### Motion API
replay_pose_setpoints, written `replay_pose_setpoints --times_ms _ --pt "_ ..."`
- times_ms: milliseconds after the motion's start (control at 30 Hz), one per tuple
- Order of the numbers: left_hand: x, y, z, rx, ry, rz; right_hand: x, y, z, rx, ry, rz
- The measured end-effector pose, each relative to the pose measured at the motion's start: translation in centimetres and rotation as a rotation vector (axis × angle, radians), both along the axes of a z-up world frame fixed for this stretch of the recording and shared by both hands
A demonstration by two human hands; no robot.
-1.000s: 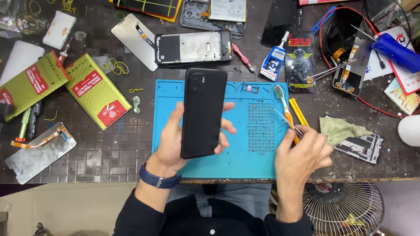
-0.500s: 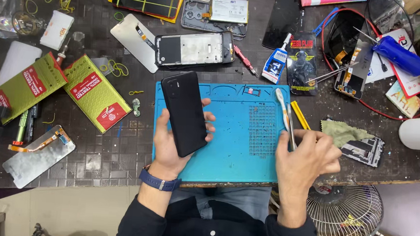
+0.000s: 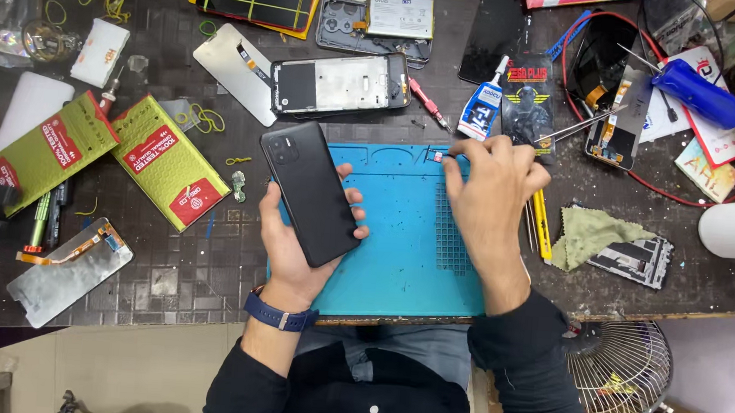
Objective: The person cleans the interior of a disassembled smartphone using a toothbrush and a cloth, then uses a yellow plastic tool to pry open the back cover of another smartphone. The person handles multiple phone parts and tools on a cluttered workbench.
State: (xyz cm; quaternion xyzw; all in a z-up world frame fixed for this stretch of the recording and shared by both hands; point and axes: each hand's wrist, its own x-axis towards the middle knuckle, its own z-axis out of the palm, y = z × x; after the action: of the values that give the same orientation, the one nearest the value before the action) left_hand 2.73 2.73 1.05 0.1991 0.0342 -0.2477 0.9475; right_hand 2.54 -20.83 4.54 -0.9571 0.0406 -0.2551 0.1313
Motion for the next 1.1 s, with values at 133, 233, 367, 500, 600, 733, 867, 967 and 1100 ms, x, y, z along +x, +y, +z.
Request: replay_pose_setpoints --times_ms 133,233,367,500,600,733,867,967,1100 --pt "0.1 0.0 0.0 -0.006 0.019 0.011 1.0 -0.2 -0.3 0.028 0.076 0.000" --pt "0.1 -0.1 0.1 -0.010 0.028 0.008 1.4 -0.6 -0.8 0.058 0.081 0.023" --pt "0.1 0.0 0.2 -0.020 0.033 0.020 2.4 -1.2 -1.5 0.074 0.164 0.033" --pt "0.1 0.0 0.2 -0.051 0.033 0.030 2.9 -1.6 -1.6 0.070 0.193 0.072" --pt "0.0 0.1 0.1 -0.043 0.027 0.042 3.4 -1.8 -1.2 0.085 0.284 0.045" --pt "0.1 0.1 0.0 -0.068 0.050 0.034 4.9 -2.1 -0.5 0.244 0.431 0.013" --pt "0.1 0.1 0.1 -0.062 0.050 0.035 8.1 -1.9 -0.7 0.443 0.435 0.013" --pt "0.1 0.0 0.1 -0.050 0.046 0.038 11.0 -1.4 -1.7 0.610 0.398 0.055" --pt "0.1 0.1 0.2 -0.028 0.034 0.042 14.1 -0.3 -2.6 0.730 0.325 0.034"
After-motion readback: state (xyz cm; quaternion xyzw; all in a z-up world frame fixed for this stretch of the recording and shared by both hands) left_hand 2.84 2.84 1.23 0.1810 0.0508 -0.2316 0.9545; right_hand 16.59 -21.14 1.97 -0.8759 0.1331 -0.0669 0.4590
